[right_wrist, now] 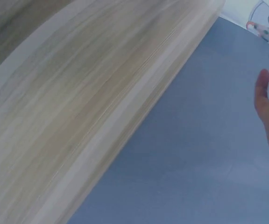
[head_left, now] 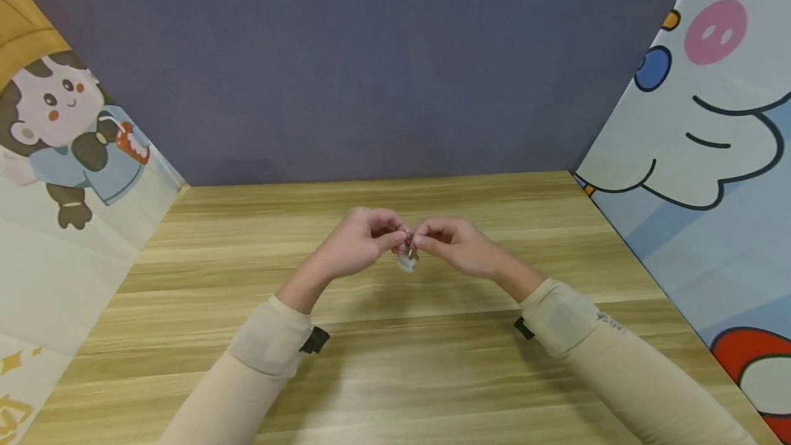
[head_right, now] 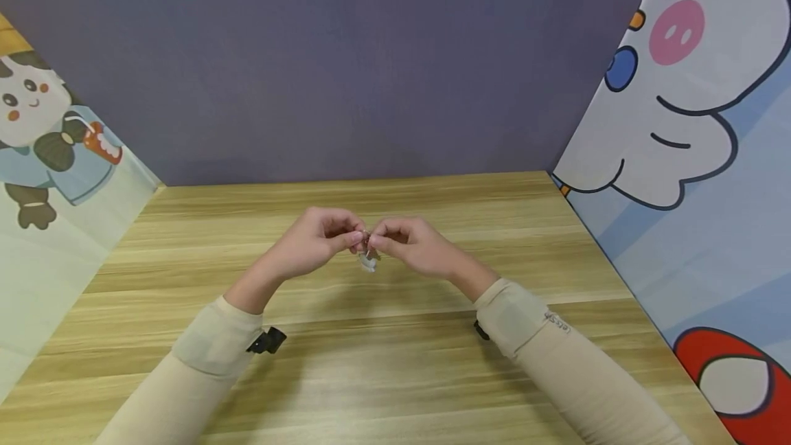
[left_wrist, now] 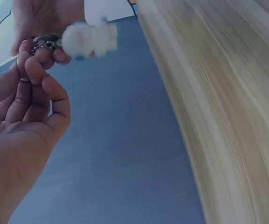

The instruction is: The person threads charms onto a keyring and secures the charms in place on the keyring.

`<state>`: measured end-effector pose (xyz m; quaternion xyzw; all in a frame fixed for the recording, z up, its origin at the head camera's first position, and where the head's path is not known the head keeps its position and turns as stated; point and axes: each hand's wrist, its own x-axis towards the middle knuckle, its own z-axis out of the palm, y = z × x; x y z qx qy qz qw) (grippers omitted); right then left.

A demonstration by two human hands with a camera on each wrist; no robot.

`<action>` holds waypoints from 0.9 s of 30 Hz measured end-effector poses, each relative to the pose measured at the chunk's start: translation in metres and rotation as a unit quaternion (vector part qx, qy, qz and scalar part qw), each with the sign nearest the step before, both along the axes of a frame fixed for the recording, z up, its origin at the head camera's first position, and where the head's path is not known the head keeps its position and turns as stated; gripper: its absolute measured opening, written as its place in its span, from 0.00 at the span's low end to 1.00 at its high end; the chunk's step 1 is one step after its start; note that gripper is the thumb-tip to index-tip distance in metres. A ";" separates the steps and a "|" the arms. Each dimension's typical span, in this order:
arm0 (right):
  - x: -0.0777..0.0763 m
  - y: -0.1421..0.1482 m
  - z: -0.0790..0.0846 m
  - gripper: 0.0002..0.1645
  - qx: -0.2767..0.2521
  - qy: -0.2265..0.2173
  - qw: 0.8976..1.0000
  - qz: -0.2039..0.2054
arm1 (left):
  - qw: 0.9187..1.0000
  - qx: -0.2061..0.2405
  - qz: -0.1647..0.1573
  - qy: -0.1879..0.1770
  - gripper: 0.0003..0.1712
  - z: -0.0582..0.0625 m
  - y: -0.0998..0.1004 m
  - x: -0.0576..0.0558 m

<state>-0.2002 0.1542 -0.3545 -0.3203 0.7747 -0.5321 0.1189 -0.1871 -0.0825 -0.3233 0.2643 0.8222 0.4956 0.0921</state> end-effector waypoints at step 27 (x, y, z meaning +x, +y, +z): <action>0.001 -0.005 0.008 0.14 -0.047 -0.089 0.993 -0.067 | 0.999 0.035 -0.008 0.001 0.07 -0.008 -0.001 -0.003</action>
